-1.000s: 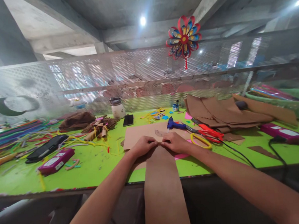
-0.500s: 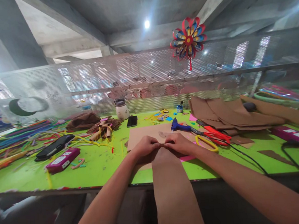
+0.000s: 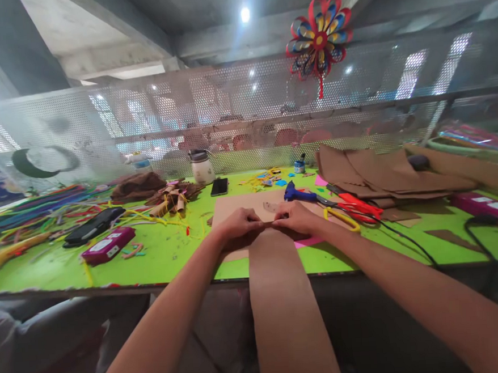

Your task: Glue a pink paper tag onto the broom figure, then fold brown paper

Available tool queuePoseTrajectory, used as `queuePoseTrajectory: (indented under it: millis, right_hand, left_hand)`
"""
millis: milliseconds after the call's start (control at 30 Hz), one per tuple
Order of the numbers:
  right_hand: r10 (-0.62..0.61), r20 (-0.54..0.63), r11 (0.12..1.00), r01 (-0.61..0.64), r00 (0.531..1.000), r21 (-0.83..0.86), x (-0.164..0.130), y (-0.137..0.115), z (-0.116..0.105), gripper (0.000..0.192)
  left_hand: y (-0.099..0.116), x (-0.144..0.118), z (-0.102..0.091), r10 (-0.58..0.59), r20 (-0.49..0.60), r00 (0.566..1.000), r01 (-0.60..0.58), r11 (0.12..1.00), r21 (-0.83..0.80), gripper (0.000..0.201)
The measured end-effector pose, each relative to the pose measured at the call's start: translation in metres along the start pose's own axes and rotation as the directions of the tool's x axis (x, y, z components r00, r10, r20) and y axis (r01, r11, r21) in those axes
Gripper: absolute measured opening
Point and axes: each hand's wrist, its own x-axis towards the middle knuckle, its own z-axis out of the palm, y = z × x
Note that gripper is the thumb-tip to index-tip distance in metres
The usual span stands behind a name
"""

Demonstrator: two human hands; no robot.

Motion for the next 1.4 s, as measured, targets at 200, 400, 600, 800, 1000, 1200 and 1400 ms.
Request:
queuePoseTrajectory:
  millis: [200, 400, 600, 800, 1000, 1200, 1400]
  right_hand:
    - [-0.037, 0.007, 0.994, 0.037, 0.999, -0.102, 0.0, 0.006, 0.009, 0.016]
    - [-0.011, 0.193, 0.992, 0.036, 0.981, -0.124, 0.011, 0.004, -0.003, 0.017]
    - [-0.042, 0.251, 0.997, 0.056, 0.967, -0.049, 0.017, 0.001, -0.003, 0.027]
    - [-0.071, 0.217, 0.997, 0.073, 0.974, -0.003, 0.013, 0.0, 0.0, 0.02]
    - [-0.005, 0.304, 1.0, 0.01, 0.953, -0.016, 0.013, 0.003, -0.013, 0.019]
    - [0.045, 0.291, 0.999, -0.037, 0.956, -0.033, 0.009, 0.008, -0.02, 0.018]
    - [0.038, 0.314, 0.995, -0.008, 0.949, -0.094, 0.01, 0.005, -0.021, 0.019]
  left_hand:
    - [-0.003, 0.001, 0.003, -0.005, 0.015, 1.0, 0.005, 1.0, -0.002, 0.028]
    - [-0.004, 0.003, 0.005, -0.01, 0.003, 1.0, 0.01, 1.0, -0.003, 0.024]
    - [0.002, 0.002, 0.004, -0.025, 0.008, 1.0, 0.025, 1.0, 0.006, 0.023]
    - [-0.003, 0.002, 0.0, -0.027, 0.025, 0.999, 0.027, 0.999, 0.034, 0.023]
    - [-0.011, 0.005, -0.005, -0.052, 0.115, 0.992, 0.055, 0.998, -0.022, 0.023]
    - [-0.016, 0.005, -0.01, -0.031, 0.151, 0.988, 0.03, 1.0, 0.009, 0.025]
    - [-0.013, 0.002, -0.017, -0.029, 0.18, 0.983, 0.037, 0.999, -0.039, 0.028]
